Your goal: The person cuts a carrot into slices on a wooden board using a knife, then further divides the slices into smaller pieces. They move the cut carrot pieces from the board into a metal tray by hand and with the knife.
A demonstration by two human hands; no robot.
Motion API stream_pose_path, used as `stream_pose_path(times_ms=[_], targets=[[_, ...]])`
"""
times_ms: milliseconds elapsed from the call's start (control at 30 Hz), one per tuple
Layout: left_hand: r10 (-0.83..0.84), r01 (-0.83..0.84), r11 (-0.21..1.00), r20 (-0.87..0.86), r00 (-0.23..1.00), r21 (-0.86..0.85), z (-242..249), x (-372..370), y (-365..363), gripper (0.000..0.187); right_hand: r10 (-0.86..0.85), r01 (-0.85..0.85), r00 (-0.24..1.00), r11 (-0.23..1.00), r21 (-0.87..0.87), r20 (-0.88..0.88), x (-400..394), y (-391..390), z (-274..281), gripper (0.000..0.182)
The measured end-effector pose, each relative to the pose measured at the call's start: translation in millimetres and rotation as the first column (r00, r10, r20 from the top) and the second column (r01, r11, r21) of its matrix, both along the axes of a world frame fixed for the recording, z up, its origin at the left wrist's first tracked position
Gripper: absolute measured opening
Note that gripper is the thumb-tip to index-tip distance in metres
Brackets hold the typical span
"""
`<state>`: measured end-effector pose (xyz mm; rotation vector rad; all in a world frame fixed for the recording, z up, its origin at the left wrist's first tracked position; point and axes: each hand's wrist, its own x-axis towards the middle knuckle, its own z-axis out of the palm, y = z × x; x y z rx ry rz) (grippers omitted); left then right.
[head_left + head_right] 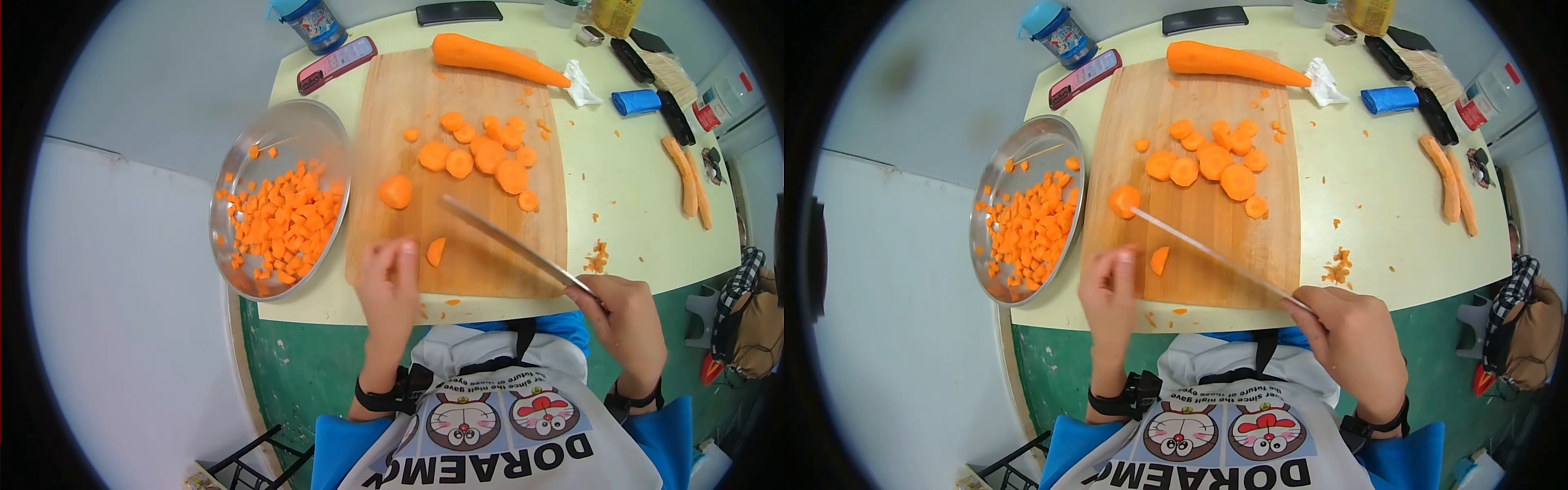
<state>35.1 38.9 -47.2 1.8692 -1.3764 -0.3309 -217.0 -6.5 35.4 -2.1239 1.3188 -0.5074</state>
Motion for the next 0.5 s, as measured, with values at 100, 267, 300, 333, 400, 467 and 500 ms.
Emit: stream_pose_path(times_ms=[100, 267, 300, 333, 400, 467, 500], targets=[[0.157, -0.204, 0.971, -0.313, 0.937, -0.126, 23, 8, -9, 0.026, 0.118, -0.120, 0.989, 0.992, -0.024, -0.091, 12, -3, 0, 0.013], [-0.187, -0.029, 0.868, -0.380, 0.906, -0.495, 32, 12, -30, 0.038, 0.292, -0.309, 0.939, 0.949, -0.071, -0.184, 30, -8, -2, 0.018], [-0.222, -0.011, 0.873, -0.417, 0.881, -0.488, 28, 12, -33, 0.038, 0.294, -0.311, 0.937, 0.948, -0.069, -0.187, 33, -8, -2, 0.018], [-0.220, -0.014, 0.874, -0.420, 0.880, -0.487, 24, 13, -32, 0.038, 0.310, -0.331, 0.927, 0.941, -0.070, -0.209, 35, -9, -2, 0.018], [-0.318, 0.091, 0.896, -0.486, 0.814, -0.434, 20, 15, -32, 0.049, 0.327, -0.351, 0.916, 0.934, -0.068, -0.231, 39, -10, 0, 0.017], [-0.314, 0.083, 0.899, -0.499, 0.807, -0.430, 18, 15, -31, 0.051, 0.327, -0.334, 0.905, 0.942, 0.022, -0.272, 40, -11, 3, 0.010], [-0.310, 0.075, 0.900, -0.509, 0.803, -0.430, 17, 15, -31, 0.054, 0.328, -0.334, 0.904, 0.942, 0.027, -0.274, 40, -12, 3, 0.010]])
